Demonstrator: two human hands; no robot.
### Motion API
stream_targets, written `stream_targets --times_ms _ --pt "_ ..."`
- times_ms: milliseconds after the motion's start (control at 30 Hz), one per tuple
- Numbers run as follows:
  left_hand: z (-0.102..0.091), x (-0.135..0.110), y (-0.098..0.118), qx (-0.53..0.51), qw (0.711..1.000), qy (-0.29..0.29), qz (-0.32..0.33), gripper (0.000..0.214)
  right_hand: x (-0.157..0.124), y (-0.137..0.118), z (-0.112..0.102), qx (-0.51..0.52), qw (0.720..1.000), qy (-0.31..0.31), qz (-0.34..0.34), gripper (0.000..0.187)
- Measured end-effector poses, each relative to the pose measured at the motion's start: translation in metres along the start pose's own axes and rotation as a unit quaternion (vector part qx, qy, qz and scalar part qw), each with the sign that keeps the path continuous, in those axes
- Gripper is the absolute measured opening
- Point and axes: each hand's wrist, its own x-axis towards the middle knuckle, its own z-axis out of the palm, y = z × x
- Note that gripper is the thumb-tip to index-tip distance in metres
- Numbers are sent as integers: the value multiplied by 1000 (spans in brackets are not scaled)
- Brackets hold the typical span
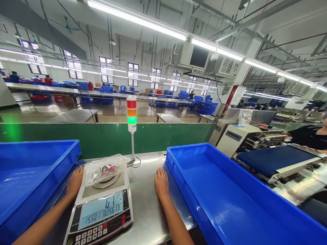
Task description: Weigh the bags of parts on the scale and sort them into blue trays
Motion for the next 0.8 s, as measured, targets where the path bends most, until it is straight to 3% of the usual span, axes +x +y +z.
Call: stream_targets --times_ms 167,333,500,800 --pt "-4 -1 3 -9 1000 5 -18 41 -2 4 7 9 1000 4 0 49" --pt "-3 -1 5 8 999 23 -40 40 -4 20 28 78 996 43 -19 53" --pt "17 -15 0 38 997 23 -63 25 -5 37 45 138 988 64 -34 61" --pt "49 -34 -3 38 994 31 -95 31 -1 68 66 170 983 50 -40 65"
